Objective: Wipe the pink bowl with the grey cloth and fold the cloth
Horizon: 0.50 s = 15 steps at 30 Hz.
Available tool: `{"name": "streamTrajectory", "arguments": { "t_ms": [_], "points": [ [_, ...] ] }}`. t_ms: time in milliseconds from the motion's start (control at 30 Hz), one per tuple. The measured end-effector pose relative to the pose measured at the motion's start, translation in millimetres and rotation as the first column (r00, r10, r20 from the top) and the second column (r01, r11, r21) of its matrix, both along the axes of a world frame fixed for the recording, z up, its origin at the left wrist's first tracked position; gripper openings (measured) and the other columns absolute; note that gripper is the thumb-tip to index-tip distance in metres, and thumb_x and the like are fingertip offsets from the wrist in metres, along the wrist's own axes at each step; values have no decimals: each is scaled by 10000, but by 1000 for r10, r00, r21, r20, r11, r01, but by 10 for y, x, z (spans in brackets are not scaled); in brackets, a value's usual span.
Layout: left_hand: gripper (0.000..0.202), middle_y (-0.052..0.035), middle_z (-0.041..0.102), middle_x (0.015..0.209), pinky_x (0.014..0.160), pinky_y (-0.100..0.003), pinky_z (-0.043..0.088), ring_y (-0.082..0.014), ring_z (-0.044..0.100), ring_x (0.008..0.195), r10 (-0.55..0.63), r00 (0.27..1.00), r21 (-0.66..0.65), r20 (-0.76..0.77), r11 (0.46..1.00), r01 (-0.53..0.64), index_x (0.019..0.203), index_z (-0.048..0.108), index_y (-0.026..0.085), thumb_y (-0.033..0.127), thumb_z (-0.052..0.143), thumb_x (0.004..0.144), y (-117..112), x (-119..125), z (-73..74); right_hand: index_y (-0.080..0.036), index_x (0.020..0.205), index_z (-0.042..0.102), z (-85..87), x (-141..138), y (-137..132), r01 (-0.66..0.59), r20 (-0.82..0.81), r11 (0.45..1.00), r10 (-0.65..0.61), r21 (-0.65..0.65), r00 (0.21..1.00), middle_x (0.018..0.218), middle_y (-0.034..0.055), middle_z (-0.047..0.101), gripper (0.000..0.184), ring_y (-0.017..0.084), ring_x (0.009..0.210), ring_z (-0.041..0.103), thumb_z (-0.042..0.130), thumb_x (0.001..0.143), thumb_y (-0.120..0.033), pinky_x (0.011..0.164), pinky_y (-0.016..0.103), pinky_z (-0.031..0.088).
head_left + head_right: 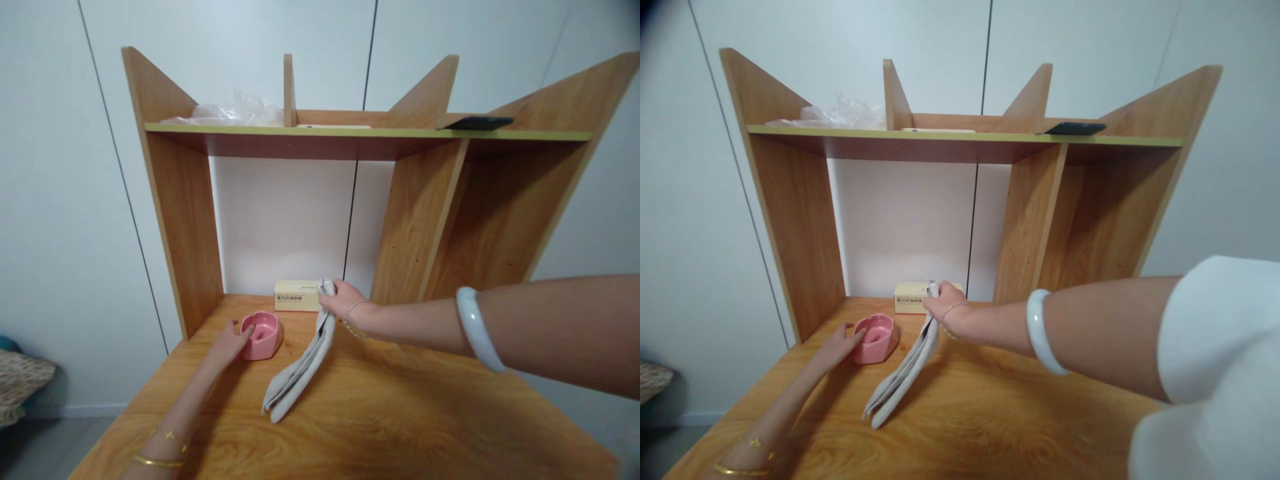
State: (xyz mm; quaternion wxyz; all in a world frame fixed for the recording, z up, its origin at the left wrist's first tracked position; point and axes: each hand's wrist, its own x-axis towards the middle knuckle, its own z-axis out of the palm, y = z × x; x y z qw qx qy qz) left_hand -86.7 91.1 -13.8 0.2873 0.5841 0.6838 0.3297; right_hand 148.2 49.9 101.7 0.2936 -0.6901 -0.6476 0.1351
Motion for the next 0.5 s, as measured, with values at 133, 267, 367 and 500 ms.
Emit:
{"name": "streamTrajectory", "arguments": {
  "t_ms": [133,267,367,500],
  "points": [
    [408,-35,595,502,499,-292,454,-236,619,491,-3,1000,-77,-15,997,2,1061,486,77,367,469,774,-38,48,-33,-197,692,492,92,190,-93,157,-102,985,-149,67,983,631,-9,525,32,135,576,497,472,671,-211,500,231,340],
    [330,-24,564,458,423,-267,448,-211,591,415,-19,1000,-129,-4,992,19,1019,501,94,335,436,802,-69,77,-23,-219,604,401,57,303,-174,241,-188,965,-219,103,957,580,-31,467,88,131,555,463,469,661,-221,501,237,318],
    [322,-52,599,533,410,-266,455,-206,595,419,-11,1000,-140,6,990,12,1016,494,98,333,429,805,-62,85,-5,-228,566,362,-83,294,-193,256,-295,958,-210,128,932,541,-55,421,147,125,531,428,489,639,-236,508,237,309],
    [300,-119,635,706,406,-262,460,-208,613,473,14,1000,-127,21,992,-11,977,505,82,304,441,786,-34,81,17,-234,558,333,-218,213,-156,249,-393,957,-174,150,903,521,-74,371,163,120,522,396,480,627,-223,509,228,295]
  ]
}}
